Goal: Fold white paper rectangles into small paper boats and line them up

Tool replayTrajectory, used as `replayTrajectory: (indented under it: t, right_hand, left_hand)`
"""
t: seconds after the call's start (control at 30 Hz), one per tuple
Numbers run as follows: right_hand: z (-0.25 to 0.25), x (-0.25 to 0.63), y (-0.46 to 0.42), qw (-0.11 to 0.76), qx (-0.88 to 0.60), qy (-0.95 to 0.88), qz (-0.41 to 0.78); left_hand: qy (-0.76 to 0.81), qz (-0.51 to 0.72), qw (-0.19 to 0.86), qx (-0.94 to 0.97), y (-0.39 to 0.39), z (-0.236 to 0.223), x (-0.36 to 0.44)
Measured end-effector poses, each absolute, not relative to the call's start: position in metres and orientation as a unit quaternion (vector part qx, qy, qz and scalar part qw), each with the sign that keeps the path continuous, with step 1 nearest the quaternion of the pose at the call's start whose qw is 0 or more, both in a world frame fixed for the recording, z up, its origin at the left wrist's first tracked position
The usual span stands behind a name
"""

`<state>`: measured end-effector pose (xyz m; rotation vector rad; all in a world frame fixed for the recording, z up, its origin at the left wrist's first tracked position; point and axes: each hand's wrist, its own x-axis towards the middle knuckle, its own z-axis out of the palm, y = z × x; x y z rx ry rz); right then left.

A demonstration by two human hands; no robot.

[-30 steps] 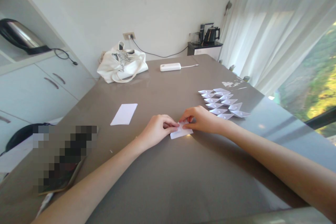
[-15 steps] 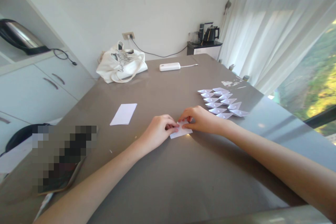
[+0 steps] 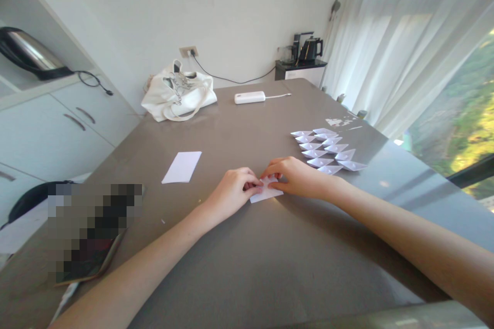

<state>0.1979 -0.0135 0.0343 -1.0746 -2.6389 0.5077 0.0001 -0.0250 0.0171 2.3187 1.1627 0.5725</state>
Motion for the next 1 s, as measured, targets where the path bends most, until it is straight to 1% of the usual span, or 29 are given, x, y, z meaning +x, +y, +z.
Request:
replayTrajectory:
  t: [0.17,0.47,0.77,1.0]
  right_hand:
    - [0.034,0.198,-0.015,0.123,-0.360,-0.911,0.160]
    - [0.035,0.195,-0.021,0.080,-0.363,-0.921,0.114]
    - [0.039,0.190,-0.028,0.031,-0.369,-0.927,0.051]
    - [0.029,0.183,-0.029,0.059,-0.414,-0.908,0.011]
  left_hand:
    - [0.427,0.198,0.235,0.850,-0.024,0.018,0.001]
    - [0.421,0.200,0.231,0.854,-0.025,0.019,0.000]
    - [0.381,0.172,0.175,0.891,-0.023,0.022,0.000]
    - [0.336,0.167,0.136,0.917,-0.020,0.019,-0.003]
